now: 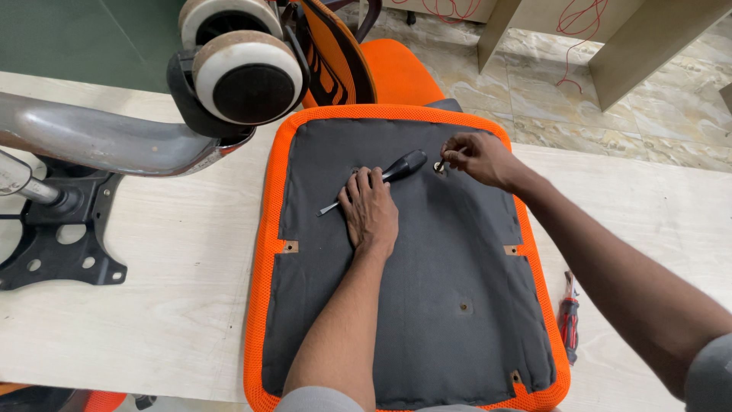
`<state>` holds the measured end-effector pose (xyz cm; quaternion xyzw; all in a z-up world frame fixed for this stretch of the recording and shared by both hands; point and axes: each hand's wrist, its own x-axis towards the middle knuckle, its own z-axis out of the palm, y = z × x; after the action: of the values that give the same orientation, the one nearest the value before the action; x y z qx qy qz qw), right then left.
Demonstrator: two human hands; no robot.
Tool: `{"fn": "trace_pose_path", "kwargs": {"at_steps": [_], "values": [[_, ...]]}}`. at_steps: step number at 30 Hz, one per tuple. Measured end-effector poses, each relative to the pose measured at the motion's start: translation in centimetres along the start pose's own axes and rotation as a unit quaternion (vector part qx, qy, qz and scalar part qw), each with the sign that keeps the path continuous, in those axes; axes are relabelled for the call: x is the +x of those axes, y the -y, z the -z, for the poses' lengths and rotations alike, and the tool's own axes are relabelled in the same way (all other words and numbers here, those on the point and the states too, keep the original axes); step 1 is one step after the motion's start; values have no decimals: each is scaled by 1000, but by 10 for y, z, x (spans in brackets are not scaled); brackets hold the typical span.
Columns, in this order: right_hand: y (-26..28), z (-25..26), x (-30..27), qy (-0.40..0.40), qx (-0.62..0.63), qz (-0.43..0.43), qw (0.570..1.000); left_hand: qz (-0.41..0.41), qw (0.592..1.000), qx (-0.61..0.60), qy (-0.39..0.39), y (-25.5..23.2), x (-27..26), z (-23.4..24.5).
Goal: The person uses a screwdriver to fasten screws into the underside of an orange and black chair seat. They then place the chair base onto the seat and secure it with bolts and washers.
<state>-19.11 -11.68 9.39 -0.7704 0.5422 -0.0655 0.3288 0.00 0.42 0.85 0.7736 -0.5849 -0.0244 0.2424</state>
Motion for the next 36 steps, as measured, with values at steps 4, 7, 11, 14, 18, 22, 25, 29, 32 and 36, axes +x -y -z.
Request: {"fn": "trace_pose_path", "kwargs": {"at_steps": [4, 7, 11, 14, 18, 22, 25, 29, 32, 36], "values": [[-47, -33, 6, -10, 453, -104, 885, 0, 1000, -2, 4, 0, 0, 0], [-67, -44, 15, -49, 476, -152, 865, 0, 1000, -10, 10, 1, 0, -1], [-42, -53, 29, -102, 182, -100, 973, -3, 1000, -11, -4, 1, 0, -1], [-12, -64, 12, -145, -20, -56, 988, 2, 1000, -16, -7, -1, 0, -1], [3, -68, -16, -167, -76, -26, 983, -2, 1000, -24, -11, 2, -1, -3], [-1, -67, -17, -157, -19, -50, 986, -5, 999, -25, -30, 3, -1, -7], [-5, -71, -7, -160, -4, -62, 985, -2, 999, -25, -30, 3, 0, -7], [-7, -74, -10, -148, -3, -66, 987, -4, 999, -30, -17, 1, 0, -1], [-4, -81, -34, -137, 3, -93, 986, -25, 998, -55, -28, 1, -1, 5], [-11, -98, -99, -184, 113, -107, 970, -78, 993, -86, -12, 1, -5, 9]]}}
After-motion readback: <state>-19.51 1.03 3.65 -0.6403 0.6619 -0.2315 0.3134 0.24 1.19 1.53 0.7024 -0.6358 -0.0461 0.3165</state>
